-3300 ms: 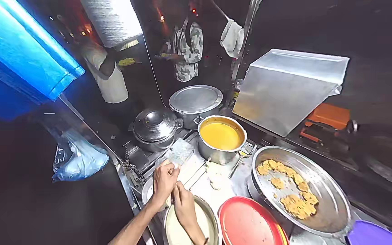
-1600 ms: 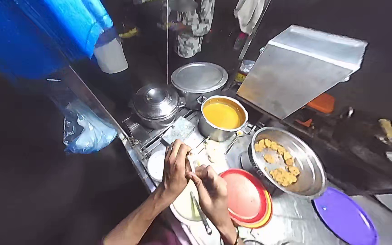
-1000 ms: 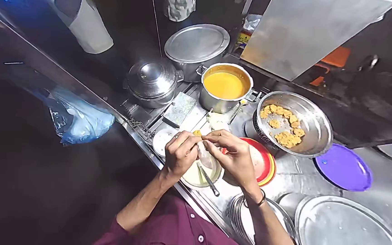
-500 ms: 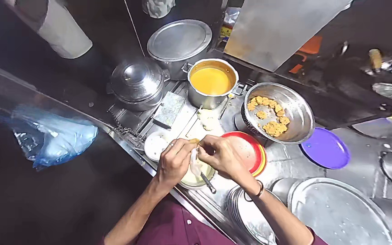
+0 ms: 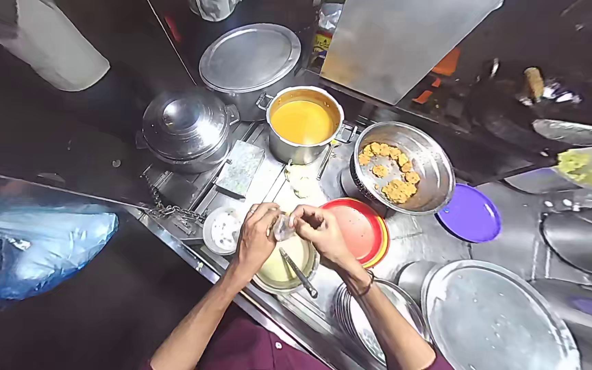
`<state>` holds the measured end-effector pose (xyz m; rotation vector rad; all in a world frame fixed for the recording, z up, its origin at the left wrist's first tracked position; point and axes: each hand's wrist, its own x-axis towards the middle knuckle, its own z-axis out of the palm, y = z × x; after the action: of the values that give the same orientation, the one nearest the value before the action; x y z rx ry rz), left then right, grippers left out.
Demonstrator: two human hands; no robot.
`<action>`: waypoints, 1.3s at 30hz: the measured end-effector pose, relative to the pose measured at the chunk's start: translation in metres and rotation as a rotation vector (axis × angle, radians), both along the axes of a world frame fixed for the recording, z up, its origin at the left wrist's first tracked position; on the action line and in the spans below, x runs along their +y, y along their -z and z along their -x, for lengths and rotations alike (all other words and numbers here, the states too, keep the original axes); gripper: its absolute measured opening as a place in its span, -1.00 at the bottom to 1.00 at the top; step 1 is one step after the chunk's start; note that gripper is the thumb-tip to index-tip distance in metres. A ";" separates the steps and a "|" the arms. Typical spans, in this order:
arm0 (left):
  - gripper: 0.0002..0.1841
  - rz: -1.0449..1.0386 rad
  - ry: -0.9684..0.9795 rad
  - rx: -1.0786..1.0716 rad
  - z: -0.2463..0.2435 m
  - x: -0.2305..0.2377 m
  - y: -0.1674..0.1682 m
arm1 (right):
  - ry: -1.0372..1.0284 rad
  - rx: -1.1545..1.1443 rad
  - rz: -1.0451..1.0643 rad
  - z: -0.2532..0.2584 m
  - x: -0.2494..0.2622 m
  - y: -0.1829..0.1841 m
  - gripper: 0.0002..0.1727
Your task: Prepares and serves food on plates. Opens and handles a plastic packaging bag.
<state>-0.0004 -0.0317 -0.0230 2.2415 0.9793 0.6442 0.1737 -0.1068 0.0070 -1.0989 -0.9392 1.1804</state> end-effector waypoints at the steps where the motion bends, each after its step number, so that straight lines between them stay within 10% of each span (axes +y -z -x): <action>1: -0.57 0.066 -0.024 0.047 -0.001 0.008 0.001 | 0.011 -0.042 0.029 -0.006 0.015 0.008 -0.92; 4: -0.25 0.200 -0.098 0.145 0.005 0.027 0.003 | -0.022 -0.231 0.165 -0.025 0.060 0.048 -0.89; 7: -0.37 0.189 -0.179 0.159 0.028 0.031 -0.001 | -0.069 -0.486 0.377 -0.059 0.098 0.098 -0.63; 12: -0.60 -0.004 -0.286 0.078 0.074 0.026 -0.002 | 0.515 -0.730 0.728 -0.146 0.158 0.236 -0.56; 19: -0.66 -0.027 -0.441 0.093 0.112 0.033 0.013 | 0.474 -0.750 1.045 -0.184 0.199 0.320 -0.13; 25: -0.71 -0.100 -0.463 -0.100 0.126 0.026 -0.005 | 0.285 -0.803 0.903 -0.165 0.184 0.311 -0.28; 29: -0.84 -0.616 -0.410 0.007 0.170 0.011 -0.031 | 0.173 -1.004 0.837 -0.136 0.167 0.296 -0.20; 33: -0.76 -0.844 -0.792 0.017 0.230 0.000 -0.078 | 0.081 -1.292 0.302 -0.041 0.143 0.199 -0.57; 39: -0.73 -0.882 -0.959 -0.031 0.286 0.015 -0.159 | -0.260 -0.741 -0.726 0.132 0.145 0.018 -0.64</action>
<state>-0.2863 -0.0168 0.1358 2.2875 2.0660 1.7921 0.0416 0.0382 -0.0112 -0.8092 -1.9421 0.4999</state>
